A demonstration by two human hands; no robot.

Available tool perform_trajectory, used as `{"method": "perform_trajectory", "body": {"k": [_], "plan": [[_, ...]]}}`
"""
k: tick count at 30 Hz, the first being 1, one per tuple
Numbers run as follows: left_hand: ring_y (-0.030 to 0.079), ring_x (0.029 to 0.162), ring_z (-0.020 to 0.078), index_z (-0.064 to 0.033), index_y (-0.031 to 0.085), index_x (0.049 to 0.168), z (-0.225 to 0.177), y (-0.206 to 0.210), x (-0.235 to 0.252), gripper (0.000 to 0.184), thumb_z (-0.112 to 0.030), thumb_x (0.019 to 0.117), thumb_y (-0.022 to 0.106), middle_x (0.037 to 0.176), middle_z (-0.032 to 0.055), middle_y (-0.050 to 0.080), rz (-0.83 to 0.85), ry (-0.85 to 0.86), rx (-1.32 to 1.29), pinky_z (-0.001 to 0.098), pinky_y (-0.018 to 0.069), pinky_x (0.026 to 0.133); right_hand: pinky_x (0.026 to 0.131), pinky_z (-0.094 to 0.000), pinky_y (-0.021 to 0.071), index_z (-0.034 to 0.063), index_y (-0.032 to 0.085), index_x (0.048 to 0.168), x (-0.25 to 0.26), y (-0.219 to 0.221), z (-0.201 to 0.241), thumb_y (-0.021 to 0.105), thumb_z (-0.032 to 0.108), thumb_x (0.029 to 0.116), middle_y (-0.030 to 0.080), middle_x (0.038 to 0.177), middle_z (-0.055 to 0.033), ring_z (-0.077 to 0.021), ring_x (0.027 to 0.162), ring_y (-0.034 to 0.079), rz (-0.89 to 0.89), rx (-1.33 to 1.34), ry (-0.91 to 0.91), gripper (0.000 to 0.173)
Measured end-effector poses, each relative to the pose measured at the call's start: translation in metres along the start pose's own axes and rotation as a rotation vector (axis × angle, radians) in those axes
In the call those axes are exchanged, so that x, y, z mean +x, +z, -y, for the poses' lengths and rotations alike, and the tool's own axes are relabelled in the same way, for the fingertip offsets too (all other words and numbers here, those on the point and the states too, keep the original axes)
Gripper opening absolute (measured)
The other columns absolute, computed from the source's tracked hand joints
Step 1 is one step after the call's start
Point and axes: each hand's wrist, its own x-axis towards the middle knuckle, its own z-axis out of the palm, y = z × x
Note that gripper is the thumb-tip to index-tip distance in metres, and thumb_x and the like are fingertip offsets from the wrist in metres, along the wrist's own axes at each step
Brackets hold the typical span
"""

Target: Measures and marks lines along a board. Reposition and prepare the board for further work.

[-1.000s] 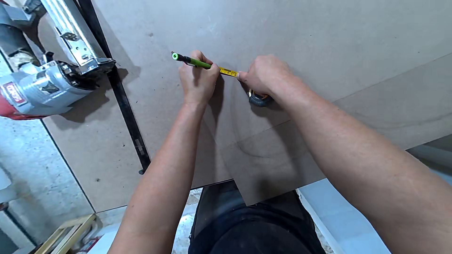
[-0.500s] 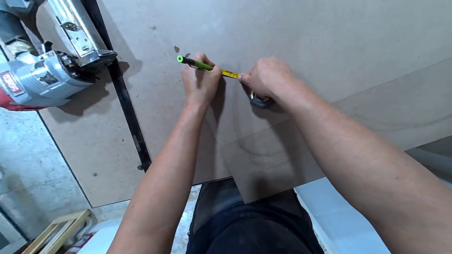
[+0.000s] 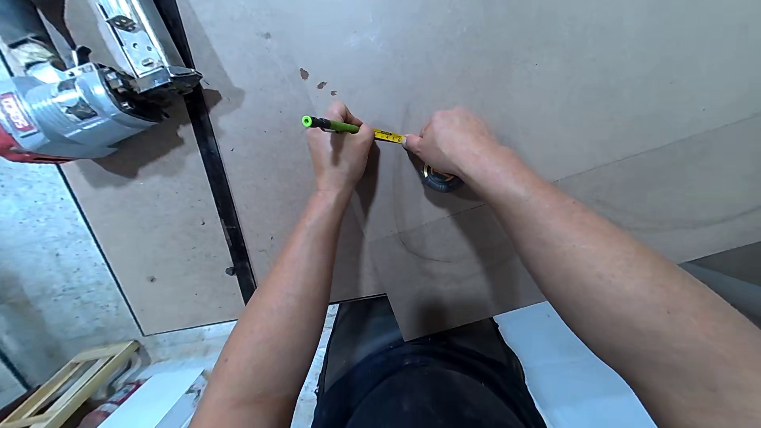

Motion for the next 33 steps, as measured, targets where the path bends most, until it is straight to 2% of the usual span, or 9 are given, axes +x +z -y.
{"method": "perform_trajectory", "body": {"k": [4, 16, 19, 33], "plan": [[0.061, 0.058, 0.0096, -0.0138, 0.059, 0.077, 0.003, 0.0, -0.007, 0.014, -0.017, 0.0844, 0.071, 0.067, -0.0019, 0.063, -0.005, -0.015, -0.01, 0.0324, 0.05, 0.053, 0.064, -0.0561, 0.0492, 0.0124, 0.068, 0.077, -0.003, 0.001, 0.001, 0.041, 0.06, 0.1052, 0.067, 0.082, -0.0128, -0.0331, 0.084, 0.068, 0.017, -0.018, -0.008, 0.062], [0.058, 0.061, 0.0092, -0.0137, 0.059, 0.077, 0.009, -0.002, -0.035, 0.017, -0.018, 0.0865, 0.072, 0.068, -0.0023, 0.06, -0.056, -0.064, -0.028, 0.032, 0.0454, 0.056, 0.063, -0.0573, 0.0508, 0.0121, 0.068, 0.079, -0.009, 0.009, 0.002, 0.042, 0.061, 0.105, 0.067, 0.082, -0.014, -0.0345, 0.083, 0.069, 0.04, -0.09, -0.063, 0.061], [0.058, 0.059, 0.0089, -0.0141, 0.059, 0.076, 0.012, 0.0, -0.042, 0.016, -0.017, 0.0858, 0.072, 0.066, -0.0026, 0.06, -0.075, -0.087, -0.057, 0.0311, 0.0454, 0.054, 0.065, -0.0574, 0.0511, 0.0121, 0.069, 0.079, -0.01, 0.01, 0.003, 0.041, 0.061, 0.1052, 0.068, 0.084, -0.0138, -0.0344, 0.085, 0.069, 0.06, -0.108, -0.075, 0.062], [0.058, 0.063, 0.0117, -0.0134, 0.059, 0.078, 0.013, 0.0, -0.079, 0.016, -0.017, 0.0881, 0.071, 0.069, -0.0011, 0.059, -0.117, -0.228, -0.043, 0.0348, 0.045, 0.057, 0.062, -0.0569, 0.05, 0.0143, 0.068, 0.076, -0.021, 0.021, 0.005, 0.041, 0.061, 0.1046, 0.067, 0.08, -0.0119, -0.033, 0.081, 0.069, 0.085, -0.195, -0.14, 0.061]]}}
